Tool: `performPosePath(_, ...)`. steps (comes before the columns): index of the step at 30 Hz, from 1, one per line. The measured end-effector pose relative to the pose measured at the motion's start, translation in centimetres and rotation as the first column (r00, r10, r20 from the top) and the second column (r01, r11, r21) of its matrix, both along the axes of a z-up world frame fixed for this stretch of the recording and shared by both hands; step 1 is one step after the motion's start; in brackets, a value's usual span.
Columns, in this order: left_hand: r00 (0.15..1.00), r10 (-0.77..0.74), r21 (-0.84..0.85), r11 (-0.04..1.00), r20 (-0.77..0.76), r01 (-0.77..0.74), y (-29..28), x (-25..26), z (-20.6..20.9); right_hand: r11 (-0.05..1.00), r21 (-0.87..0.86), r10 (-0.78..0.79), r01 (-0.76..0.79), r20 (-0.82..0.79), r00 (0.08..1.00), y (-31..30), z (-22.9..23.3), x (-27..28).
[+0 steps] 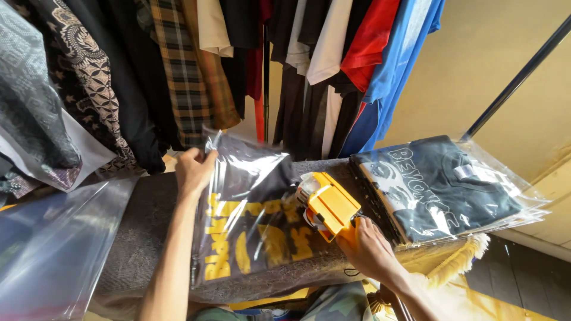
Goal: Folding t-shirts, placing them into plastic packaging, and using a tagging gun.
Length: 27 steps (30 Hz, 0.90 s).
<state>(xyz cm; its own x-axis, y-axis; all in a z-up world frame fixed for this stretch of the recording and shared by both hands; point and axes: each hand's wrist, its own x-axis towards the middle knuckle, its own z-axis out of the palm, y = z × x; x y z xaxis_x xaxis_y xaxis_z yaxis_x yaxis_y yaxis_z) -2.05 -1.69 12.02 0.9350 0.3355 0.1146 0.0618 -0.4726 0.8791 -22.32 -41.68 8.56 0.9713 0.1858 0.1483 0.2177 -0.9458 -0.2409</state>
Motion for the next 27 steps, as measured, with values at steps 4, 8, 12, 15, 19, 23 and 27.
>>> performPosePath(4,0.916,-0.043,0.186,0.982,0.398,-0.035,0.0,-4.4,7.4,0.981,0.047,-0.182,0.186,-0.071,0.981,2.0,-1.0,0.6)
performPosePath(8,0.714,-0.188,0.382,0.916,0.674,-0.119,-1.5,-8.8,13.4,0.993,-0.060,-0.101,0.097,-0.062,0.993,4.5,-1.4,0.3)
performPosePath(12,0.574,-0.310,0.480,0.861,0.758,-0.168,-3.4,-12.0,18.1,0.991,0.048,0.114,-0.127,0.208,0.971,6.0,-1.6,0.2)
performPosePath(15,0.578,-0.367,0.507,0.857,0.729,-0.095,-4.8,-14.0,21.2,0.981,0.126,0.109,-0.149,0.278,0.954,6.4,1.7,-1.2)
performPosePath(19,0.553,-0.442,0.533,0.846,0.706,-0.004,-7.0,-16.0,23.7,0.968,0.234,0.022,-0.088,0.274,0.961,5.6,4.6,-3.0)
performPosePath(23,0.516,-0.543,0.536,0.825,0.663,0.179,-10.0,-17.0,25.0,0.731,0.681,0.062,-0.040,-0.009,0.998,2.7,3.6,-3.6)
performPosePath(27,0.508,-0.679,0.449,0.733,0.530,0.510,-14.1,-15.8,24.4,0.260,0.964,0.355,-0.055,-0.043,0.934,-1.0,1.5,-4.8)
